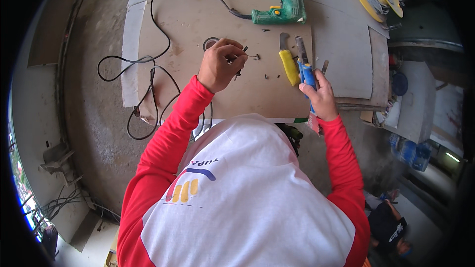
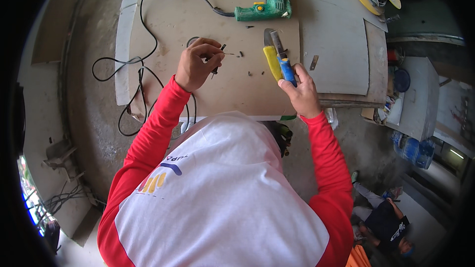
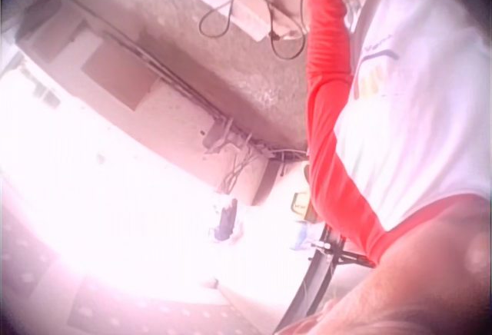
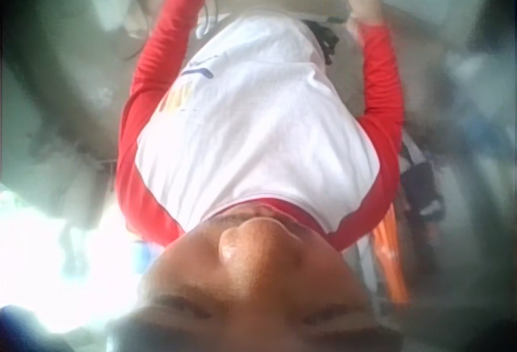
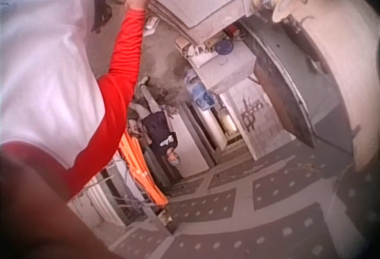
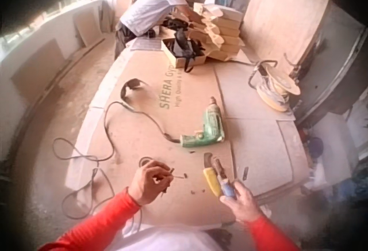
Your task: The person repairs an electrical power cord by stripping the wire ends with pliers and inserting them into a plug. They then wrap the connection with electrical tape to secure it. Finally, they pick up a green power drill and plug the repaired cord into it.
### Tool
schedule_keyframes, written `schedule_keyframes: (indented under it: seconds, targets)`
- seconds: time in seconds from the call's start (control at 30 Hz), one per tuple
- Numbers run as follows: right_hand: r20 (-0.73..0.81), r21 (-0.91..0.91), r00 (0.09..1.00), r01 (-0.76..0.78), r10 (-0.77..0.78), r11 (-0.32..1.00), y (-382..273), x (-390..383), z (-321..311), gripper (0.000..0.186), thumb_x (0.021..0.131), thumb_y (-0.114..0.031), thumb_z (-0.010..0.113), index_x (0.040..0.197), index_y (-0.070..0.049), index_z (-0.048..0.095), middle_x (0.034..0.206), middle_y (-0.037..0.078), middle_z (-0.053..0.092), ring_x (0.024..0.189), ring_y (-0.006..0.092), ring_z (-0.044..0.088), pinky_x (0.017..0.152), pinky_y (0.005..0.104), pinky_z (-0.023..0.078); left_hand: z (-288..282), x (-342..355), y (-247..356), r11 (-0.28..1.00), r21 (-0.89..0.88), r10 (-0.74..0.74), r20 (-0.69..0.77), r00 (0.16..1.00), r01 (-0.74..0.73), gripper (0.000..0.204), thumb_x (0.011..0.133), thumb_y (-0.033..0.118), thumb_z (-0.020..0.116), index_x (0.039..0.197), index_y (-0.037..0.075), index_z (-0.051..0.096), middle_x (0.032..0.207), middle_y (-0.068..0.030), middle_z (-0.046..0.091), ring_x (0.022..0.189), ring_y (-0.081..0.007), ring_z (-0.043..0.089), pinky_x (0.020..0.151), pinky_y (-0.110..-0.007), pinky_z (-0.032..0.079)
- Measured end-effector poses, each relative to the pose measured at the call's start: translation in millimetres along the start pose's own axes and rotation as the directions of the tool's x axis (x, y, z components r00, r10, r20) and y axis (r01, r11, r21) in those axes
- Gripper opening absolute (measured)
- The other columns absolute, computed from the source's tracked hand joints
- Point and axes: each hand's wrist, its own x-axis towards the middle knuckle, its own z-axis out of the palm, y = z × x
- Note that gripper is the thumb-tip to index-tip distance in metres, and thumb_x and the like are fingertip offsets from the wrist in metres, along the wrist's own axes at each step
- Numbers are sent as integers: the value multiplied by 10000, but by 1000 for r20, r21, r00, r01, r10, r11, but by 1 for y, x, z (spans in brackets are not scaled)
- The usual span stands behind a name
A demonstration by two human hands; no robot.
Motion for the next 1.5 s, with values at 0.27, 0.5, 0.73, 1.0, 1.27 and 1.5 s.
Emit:
schedule_keyframes:
  seconds: [0.27, 0.5, 0.73, 1.0, 1.27, 1.5]
  targets:
    - [126, -767, 861, 400, -493, 503, -29, 4, 7, 218, 692, -183, 812, 840, -105, 672, 951, 31, 549, 1208, 284, 500, 1041, 612, 249, 0, 2, -5, 998, 18, 52, 38, 998, -52, 129, 877, 31, 683, 930, -87, 690, 1066, -110, 636, 761, -155, 692, 672, -265, 559]
    - [204, -758, 829, 470, -521, 452, -31, 9, 9, 195, 700, -165, 796, 826, -105, 659, 912, 19, 553, 1080, 262, 539, 996, 545, 343, 2, 1, -3, 999, 21, 44, 51, 998, -46, 126, 868, 29, 690, 936, -77, 692, 1052, -105, 640, 759, -161, 693, 679, -266, 555]
    - [209, -734, 817, 495, -538, 466, -28, 10, 7, 188, 715, -143, 778, 827, -92, 637, 797, 33, 569, 839, 250, 577, 676, 377, 502, 0, 1, -4, 978, 108, 178, 27, 984, -180, 103, 832, 7, 708, 925, -37, 700, 1032, -96, 639, 771, -174, 684, 678, -290, 551]
    - [613, 188, 725, -520, 315, 833, -32, -5, -7, 275, 918, -291, 633, 961, -24, 580, 671, 66, 581, 735, 247, 643, 624, 347, 543, 0, 2, -8, 628, 424, 700, 57, 712, -652, 245, 710, -71, 755, 902, 59, 677, 942, -57, 606, 749, -239, 612, 658, -335, 525]
    - [456, 481, 880, -366, 129, 796, 12, -10, 9, 378, 825, -180, 614, 1145, 11, 551, 937, 81, 642, 910, 212, 615, 841, 317, 503, 13, 0, -5, 897, 307, 395, -234, 888, -318, 146, 746, -4, 777, 861, 50, 705, 918, -79, 600, 748, -216, 617, 654, -322, 527]
    - [221, 365, 962, -232, 158, 902, -4, -23, 65, 396, 803, -208, 648, 1139, -16, 566, 1021, 52, 636, 901, 130, 553, 823, 283, 452, 28, -1, 15, 988, 146, 99, -325, 940, -53, 109, 736, 68, 814, 794, 25, 733, 879, -79, 604, 725, -178, 605, 667, -297, 519]
